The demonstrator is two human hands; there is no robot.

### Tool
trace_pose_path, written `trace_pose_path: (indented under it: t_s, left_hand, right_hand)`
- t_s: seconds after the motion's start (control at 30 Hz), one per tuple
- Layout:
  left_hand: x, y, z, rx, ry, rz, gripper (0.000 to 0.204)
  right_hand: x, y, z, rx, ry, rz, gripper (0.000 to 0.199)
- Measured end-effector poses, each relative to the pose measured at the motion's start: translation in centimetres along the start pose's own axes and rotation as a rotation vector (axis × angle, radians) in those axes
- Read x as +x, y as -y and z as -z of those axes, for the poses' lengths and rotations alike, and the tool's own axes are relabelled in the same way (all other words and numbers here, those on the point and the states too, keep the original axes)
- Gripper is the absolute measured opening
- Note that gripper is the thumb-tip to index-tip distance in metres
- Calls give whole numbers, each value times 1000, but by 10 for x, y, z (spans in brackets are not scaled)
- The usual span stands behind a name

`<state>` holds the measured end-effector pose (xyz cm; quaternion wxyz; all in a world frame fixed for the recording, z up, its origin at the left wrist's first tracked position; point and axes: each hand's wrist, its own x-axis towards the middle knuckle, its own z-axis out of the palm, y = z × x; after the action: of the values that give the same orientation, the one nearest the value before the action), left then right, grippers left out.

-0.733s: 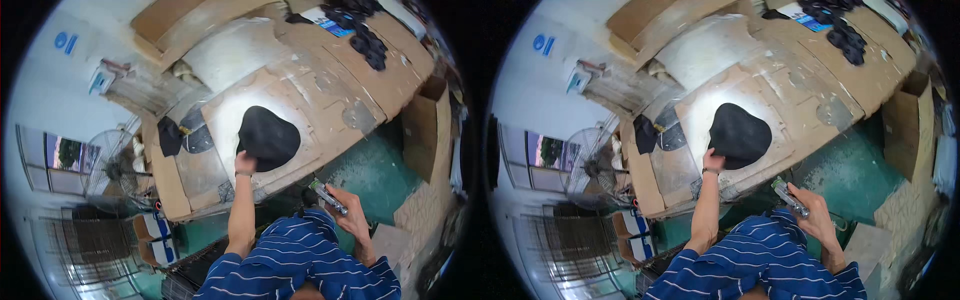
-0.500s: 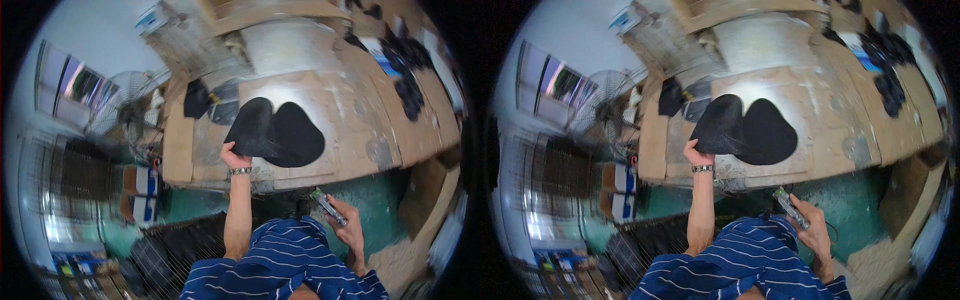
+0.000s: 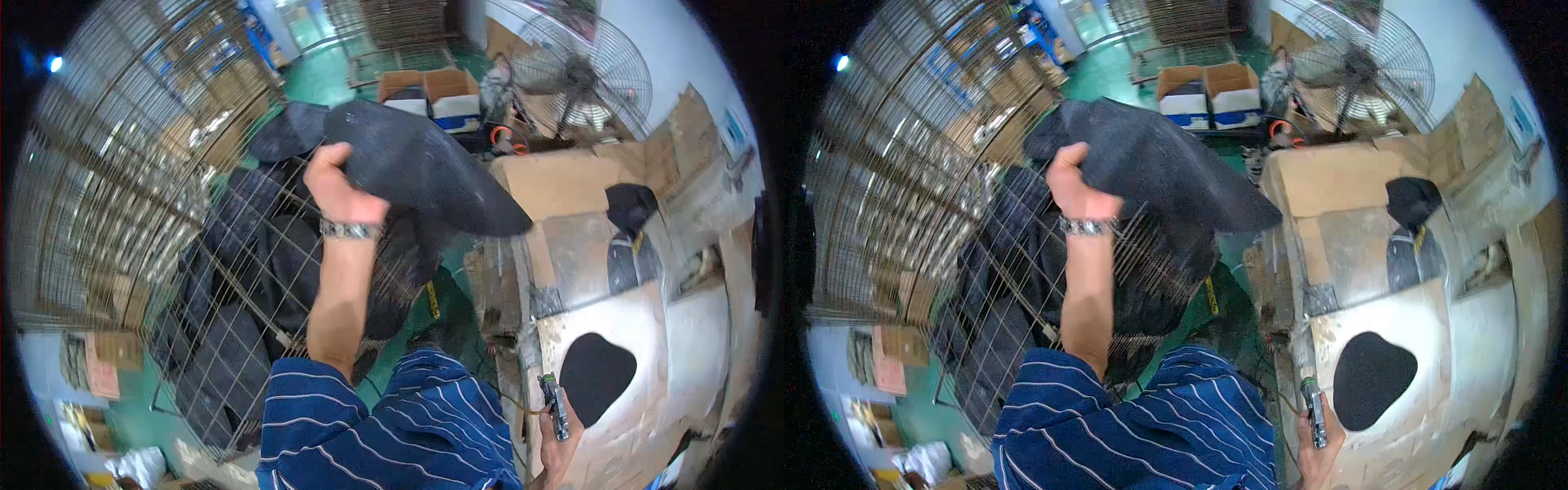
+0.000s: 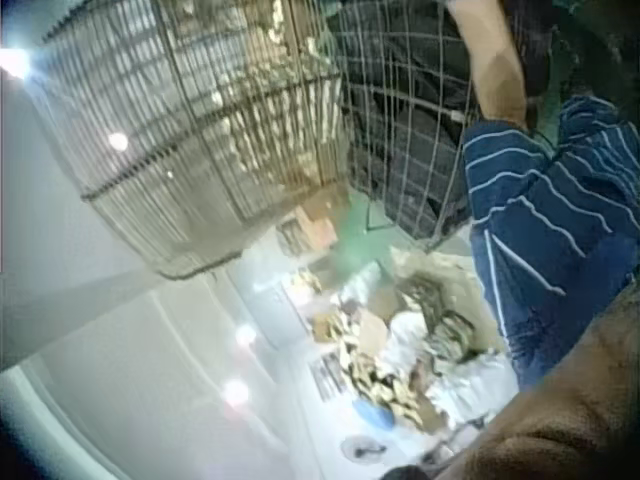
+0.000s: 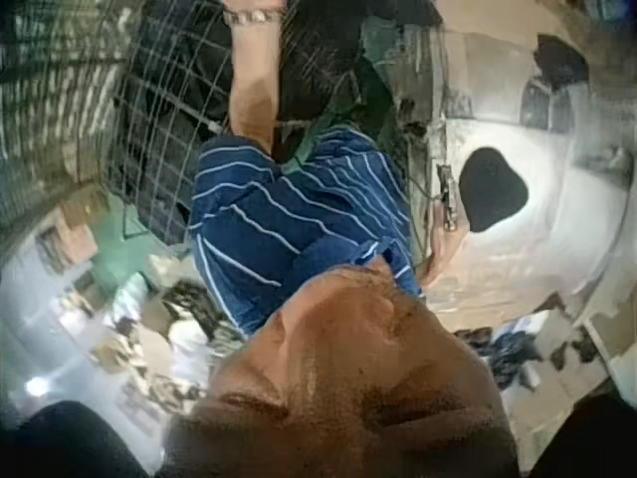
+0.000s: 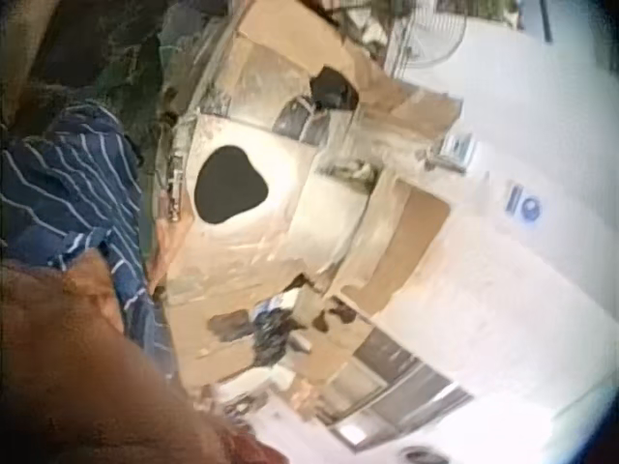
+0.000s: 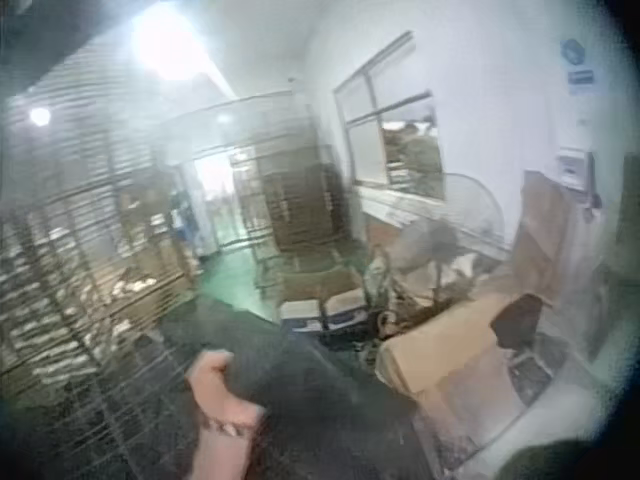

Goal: Applying adhesive to fabric seat covers using a spray gun and placing them on a wire drying rack.

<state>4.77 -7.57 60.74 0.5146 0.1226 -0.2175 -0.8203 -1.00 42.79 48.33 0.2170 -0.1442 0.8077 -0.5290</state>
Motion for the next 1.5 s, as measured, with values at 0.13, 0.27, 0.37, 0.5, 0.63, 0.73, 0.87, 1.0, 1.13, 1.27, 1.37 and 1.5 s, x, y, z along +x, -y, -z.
trace_pose_path:
  t_s: [0.13, 0.27, 0.37, 0.5, 0.63, 0.73, 0.87, 1.0, 1.13, 1.27, 1.37, 1.5]
  left_hand:
    - [73, -134, 34, 54, -61, -400, 39]
    - [136, -253, 129, -53, -104, -722, 47]
    - [139, -312, 252, -3, -186, -824, 50]
    - [84, -328, 380, 452, -1209, -530, 52]
    - [124, -242, 364, 1929, -1445, -452, 59]
    - [157, -251, 361, 2839, -1263, 251, 51]
    - [167, -298, 391, 3528, -972, -337, 63]
    - [189, -102, 238, 2769, -195, -820, 82]
    - [83, 106, 110, 1875, 744, -424, 40]
    - [23, 250, 139, 1771, 1145, 12, 39]
    - [5, 319, 216, 1716, 1266, 177, 37]
    - [-4, 368, 341, 1889, 1355, 413, 38]
  right_hand:
    - [35, 35, -15, -109, 131, -15, 52]
    - [57, 58, -42, -134, 171, 68, 50]
    - [62, 66, -58, -103, 215, 41, 51]
    - [67, 60, -69, -118, 250, -55, 54]
    - [59, 61, -77, -54, 78, -110, 54]
    - [44, 60, -63, -81, -45, -186, 55]
    - [29, 50, -46, -202, -163, -110, 61]
    - [-20, 35, -34, -188, -494, -291, 58]
    - [-80, 10, -20, -206, -824, -340, 57]
    - [-102, 17, -20, -161, -1012, -403, 58]
    - [-118, 6, -31, -287, -873, -311, 60]
    - [-120, -7, -32, -279, -763, -387, 63]
